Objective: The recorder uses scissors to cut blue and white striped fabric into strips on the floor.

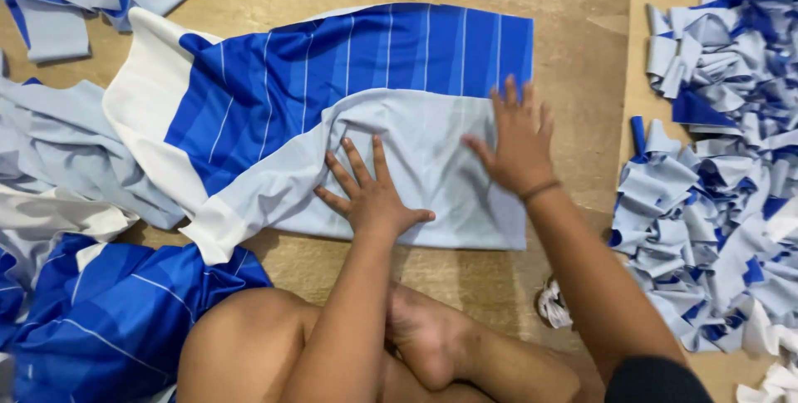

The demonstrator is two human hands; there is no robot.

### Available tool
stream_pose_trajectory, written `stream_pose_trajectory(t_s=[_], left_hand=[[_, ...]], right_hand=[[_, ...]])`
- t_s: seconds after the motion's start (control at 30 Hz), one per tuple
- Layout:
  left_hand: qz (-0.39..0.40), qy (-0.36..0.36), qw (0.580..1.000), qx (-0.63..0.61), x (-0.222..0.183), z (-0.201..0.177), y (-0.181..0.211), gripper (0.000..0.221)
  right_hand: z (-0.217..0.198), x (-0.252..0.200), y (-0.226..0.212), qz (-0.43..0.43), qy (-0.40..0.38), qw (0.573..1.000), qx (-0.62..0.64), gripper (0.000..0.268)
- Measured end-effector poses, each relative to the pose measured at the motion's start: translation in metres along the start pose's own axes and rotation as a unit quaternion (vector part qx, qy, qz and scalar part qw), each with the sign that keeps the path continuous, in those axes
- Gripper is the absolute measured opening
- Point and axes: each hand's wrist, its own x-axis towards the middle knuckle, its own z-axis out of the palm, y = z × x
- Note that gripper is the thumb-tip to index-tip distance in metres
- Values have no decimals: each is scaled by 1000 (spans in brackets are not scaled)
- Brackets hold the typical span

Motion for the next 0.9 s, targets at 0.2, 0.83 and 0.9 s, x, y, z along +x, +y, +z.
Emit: stream_pose_trajectory(t_s=[0.2,0.83,0.9], left_hand=[[-8,6,1000,7,2,6,-6,164],[11,35,996,82,1,28,-29,171],[9,36,995,92,1,28,-30,171]], right_hand=[[-41,-191,-32,70,-206,955,201,85],[5,-203,-53,199,-72,970,118,68],[0,-206,-55,211,-78,967,123,68]])
